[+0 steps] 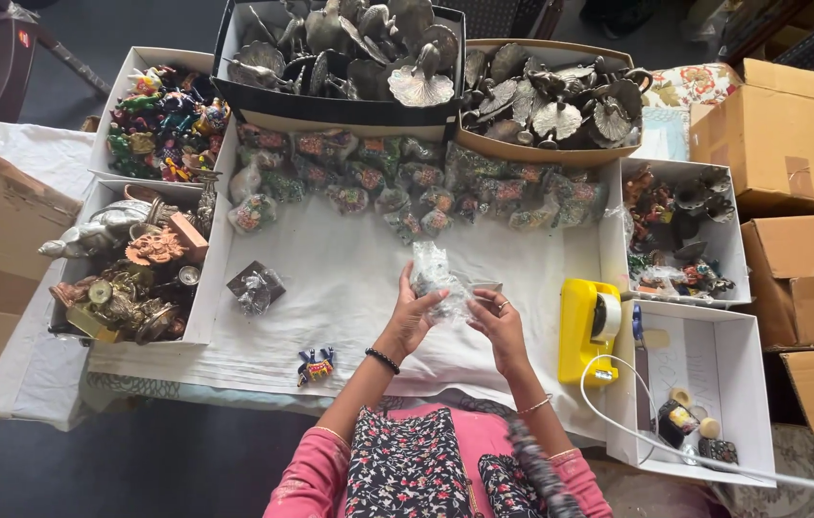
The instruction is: The person sits at a table and wraps small decorative figurines in clear plastic bags. They use a yellow tape dispenser to seal the bags and place the wrapped items into a white box. The person also wipes a figurine with a white cloth before wrapping it.
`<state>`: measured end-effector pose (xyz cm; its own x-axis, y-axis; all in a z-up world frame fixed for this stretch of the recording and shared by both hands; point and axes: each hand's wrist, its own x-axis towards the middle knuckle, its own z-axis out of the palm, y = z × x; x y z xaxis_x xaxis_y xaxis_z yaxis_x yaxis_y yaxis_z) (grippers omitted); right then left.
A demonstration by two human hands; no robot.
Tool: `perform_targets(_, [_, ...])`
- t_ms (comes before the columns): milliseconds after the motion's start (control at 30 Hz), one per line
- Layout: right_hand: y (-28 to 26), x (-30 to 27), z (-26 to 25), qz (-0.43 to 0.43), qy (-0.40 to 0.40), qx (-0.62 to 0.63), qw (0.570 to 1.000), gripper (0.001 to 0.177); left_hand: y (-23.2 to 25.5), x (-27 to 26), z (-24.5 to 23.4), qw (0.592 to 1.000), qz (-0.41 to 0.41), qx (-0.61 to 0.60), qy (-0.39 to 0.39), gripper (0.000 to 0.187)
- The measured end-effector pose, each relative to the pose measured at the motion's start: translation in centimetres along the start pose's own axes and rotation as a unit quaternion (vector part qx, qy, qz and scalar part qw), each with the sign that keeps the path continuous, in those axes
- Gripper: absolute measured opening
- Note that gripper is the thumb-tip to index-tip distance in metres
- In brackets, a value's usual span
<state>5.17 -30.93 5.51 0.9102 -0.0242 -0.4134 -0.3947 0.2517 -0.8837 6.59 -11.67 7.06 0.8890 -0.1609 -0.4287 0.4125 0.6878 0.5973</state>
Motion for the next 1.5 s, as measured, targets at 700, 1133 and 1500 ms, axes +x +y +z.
perform_targets(700, [-3.1,-1.1,2.1,-0.446,-0.089,-0.423,0.784,0.018,0.9,-0.2,0.7,0.995,-0.058,-0.082,-0.017,0.093])
perform_targets(1133, [-1.7,0.0,1.9,-0.141,-0.037,-0.230,0.962,0.029,-0.5,-0.3,-1.7,0.989,0.010,0.074,-0.127,0.109])
perform_targets(1500, [-2.3,-3.3,-12.4,-0.084,0.320,-0.382,0.863,0.023,0.2,-0.9,-2.3,0.989,-0.009,0.019,-0.143,0.100])
